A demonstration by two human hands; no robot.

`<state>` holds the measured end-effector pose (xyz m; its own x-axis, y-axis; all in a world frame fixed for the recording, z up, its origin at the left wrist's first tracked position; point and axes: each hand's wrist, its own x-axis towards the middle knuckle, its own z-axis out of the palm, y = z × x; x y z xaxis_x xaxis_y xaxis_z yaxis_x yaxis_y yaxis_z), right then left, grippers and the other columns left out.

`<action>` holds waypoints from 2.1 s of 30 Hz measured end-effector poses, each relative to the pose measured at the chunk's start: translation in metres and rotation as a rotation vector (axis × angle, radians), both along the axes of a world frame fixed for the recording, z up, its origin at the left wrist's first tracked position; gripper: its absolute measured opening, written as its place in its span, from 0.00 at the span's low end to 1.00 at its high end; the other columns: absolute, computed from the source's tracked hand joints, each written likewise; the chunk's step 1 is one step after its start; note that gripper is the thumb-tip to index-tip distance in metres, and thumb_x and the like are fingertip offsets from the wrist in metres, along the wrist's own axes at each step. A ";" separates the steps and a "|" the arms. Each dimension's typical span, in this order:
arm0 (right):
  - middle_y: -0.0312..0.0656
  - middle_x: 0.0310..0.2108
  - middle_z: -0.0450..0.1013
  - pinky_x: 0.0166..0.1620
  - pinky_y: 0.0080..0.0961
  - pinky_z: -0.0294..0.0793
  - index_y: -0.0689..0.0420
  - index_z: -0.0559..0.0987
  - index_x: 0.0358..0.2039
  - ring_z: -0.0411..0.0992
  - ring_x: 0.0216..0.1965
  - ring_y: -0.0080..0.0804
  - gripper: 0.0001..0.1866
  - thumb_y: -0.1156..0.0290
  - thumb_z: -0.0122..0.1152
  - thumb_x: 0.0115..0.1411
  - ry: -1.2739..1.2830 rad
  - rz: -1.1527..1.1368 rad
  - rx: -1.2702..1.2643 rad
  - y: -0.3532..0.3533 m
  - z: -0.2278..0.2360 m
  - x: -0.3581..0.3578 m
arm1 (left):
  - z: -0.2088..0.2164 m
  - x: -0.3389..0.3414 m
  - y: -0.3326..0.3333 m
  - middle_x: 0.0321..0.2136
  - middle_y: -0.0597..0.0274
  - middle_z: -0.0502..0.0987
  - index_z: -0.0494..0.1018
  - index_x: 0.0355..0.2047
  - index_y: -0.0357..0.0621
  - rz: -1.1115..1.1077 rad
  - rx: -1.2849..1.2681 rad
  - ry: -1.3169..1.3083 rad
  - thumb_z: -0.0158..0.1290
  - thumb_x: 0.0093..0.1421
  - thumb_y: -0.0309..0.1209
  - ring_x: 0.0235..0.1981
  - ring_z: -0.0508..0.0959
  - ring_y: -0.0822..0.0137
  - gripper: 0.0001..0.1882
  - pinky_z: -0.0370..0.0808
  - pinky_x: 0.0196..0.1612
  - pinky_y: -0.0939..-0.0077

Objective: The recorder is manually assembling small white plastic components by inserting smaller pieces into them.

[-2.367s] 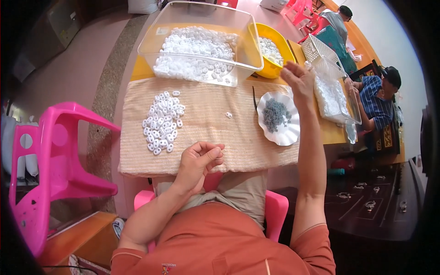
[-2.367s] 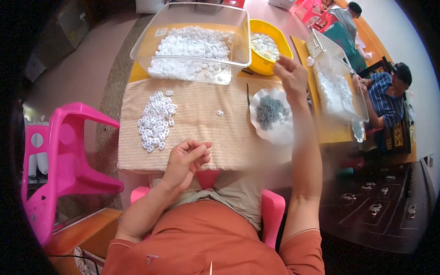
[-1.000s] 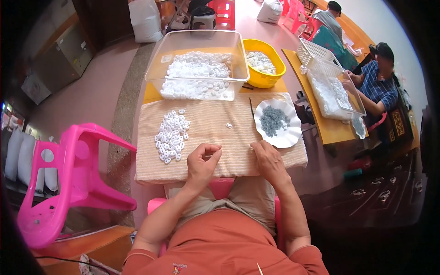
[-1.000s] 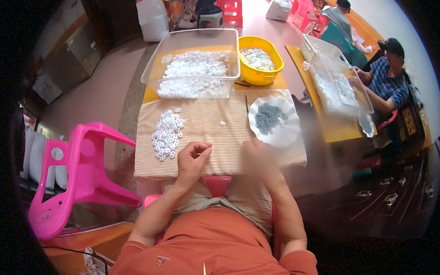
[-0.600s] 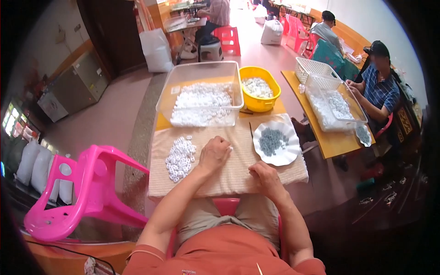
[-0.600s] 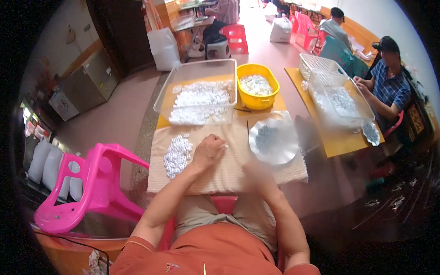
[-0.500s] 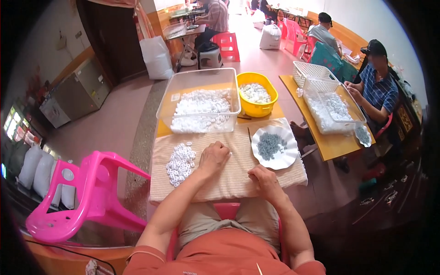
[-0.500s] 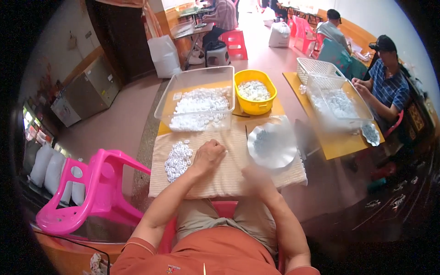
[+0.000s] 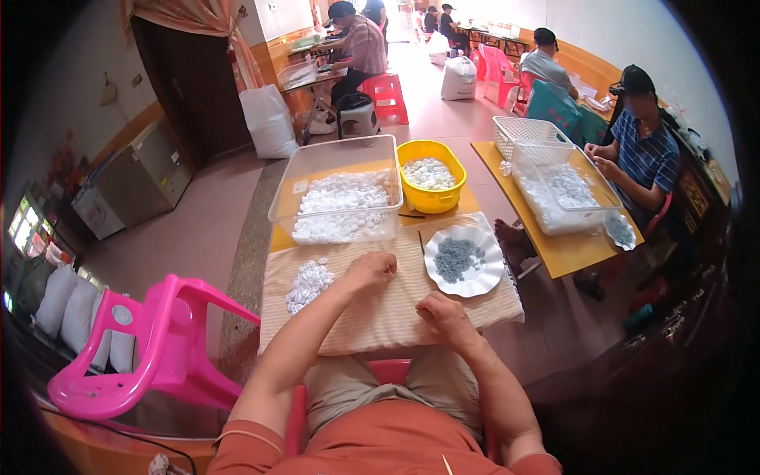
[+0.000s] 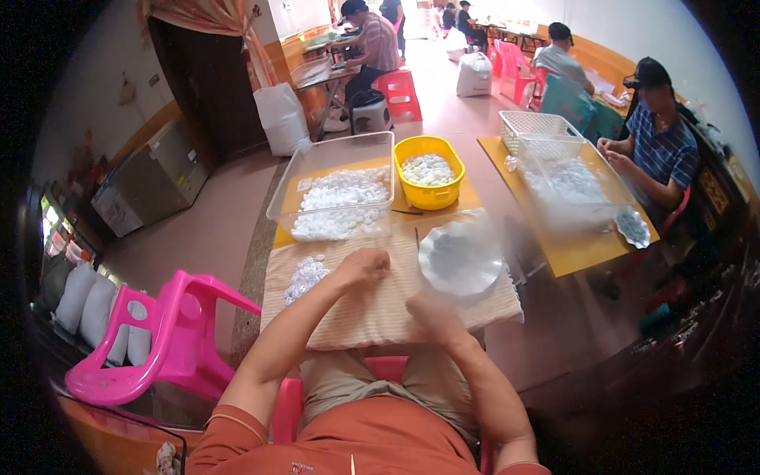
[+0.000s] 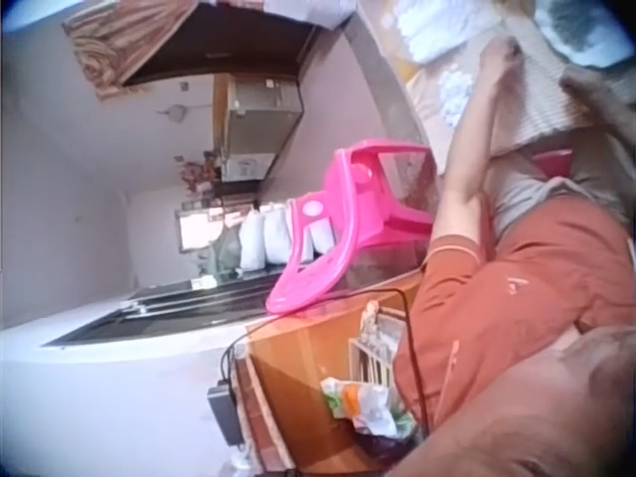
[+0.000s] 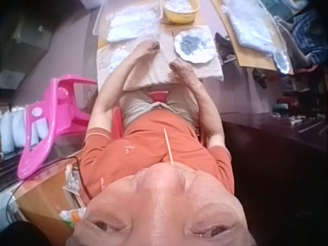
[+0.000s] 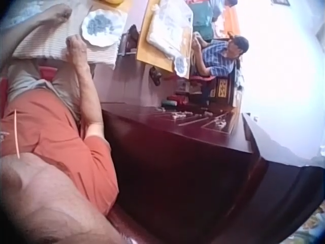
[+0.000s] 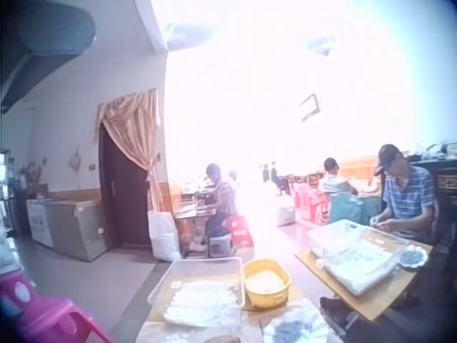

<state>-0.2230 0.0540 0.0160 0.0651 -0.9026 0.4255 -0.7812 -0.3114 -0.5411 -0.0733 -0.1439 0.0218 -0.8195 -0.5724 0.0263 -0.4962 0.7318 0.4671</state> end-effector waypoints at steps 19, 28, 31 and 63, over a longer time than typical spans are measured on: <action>0.41 0.30 0.76 0.37 0.23 0.81 0.67 0.76 0.37 0.76 0.31 0.25 0.06 0.79 0.56 0.60 -1.045 -0.089 0.442 -0.014 0.001 0.009 | -0.008 0.040 0.097 0.28 0.59 0.79 0.74 0.35 0.36 0.387 1.223 0.929 0.57 0.57 0.23 0.30 0.80 0.71 0.06 0.79 0.35 0.79; 0.43 0.32 0.75 0.37 0.23 0.79 0.66 0.76 0.36 0.76 0.32 0.27 0.05 0.79 0.57 0.60 -1.078 -0.009 0.499 -0.024 -0.001 0.024 | -0.017 0.045 0.100 0.31 0.57 0.79 0.74 0.39 0.33 0.427 1.408 0.920 0.55 0.58 0.23 0.31 0.79 0.71 0.08 0.79 0.37 0.79; 0.44 0.33 0.75 0.36 0.22 0.77 0.67 0.76 0.37 0.76 0.32 0.29 0.05 0.79 0.57 0.60 -1.110 0.023 0.484 -0.028 -0.005 0.027 | -0.020 0.048 0.098 0.31 0.57 0.79 0.74 0.39 0.33 0.368 1.401 0.928 0.55 0.58 0.22 0.31 0.79 0.71 0.09 0.79 0.37 0.79; 0.43 0.32 0.73 0.34 0.17 0.75 0.67 0.77 0.34 0.73 0.30 0.24 0.04 0.79 0.59 0.58 -1.138 -0.089 0.490 -0.023 -0.013 0.033 | -0.020 0.050 0.107 0.30 0.55 0.78 0.72 0.39 0.33 0.418 1.624 0.989 0.53 0.59 0.19 0.31 0.80 0.68 0.08 0.80 0.38 0.75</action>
<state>-0.1903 0.0306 0.0029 -0.1896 -0.9647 -0.1827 0.2003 0.1442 -0.9691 -0.0235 -0.0364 0.0022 -0.6773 -0.6467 -0.3508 0.3232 -0.6899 0.6478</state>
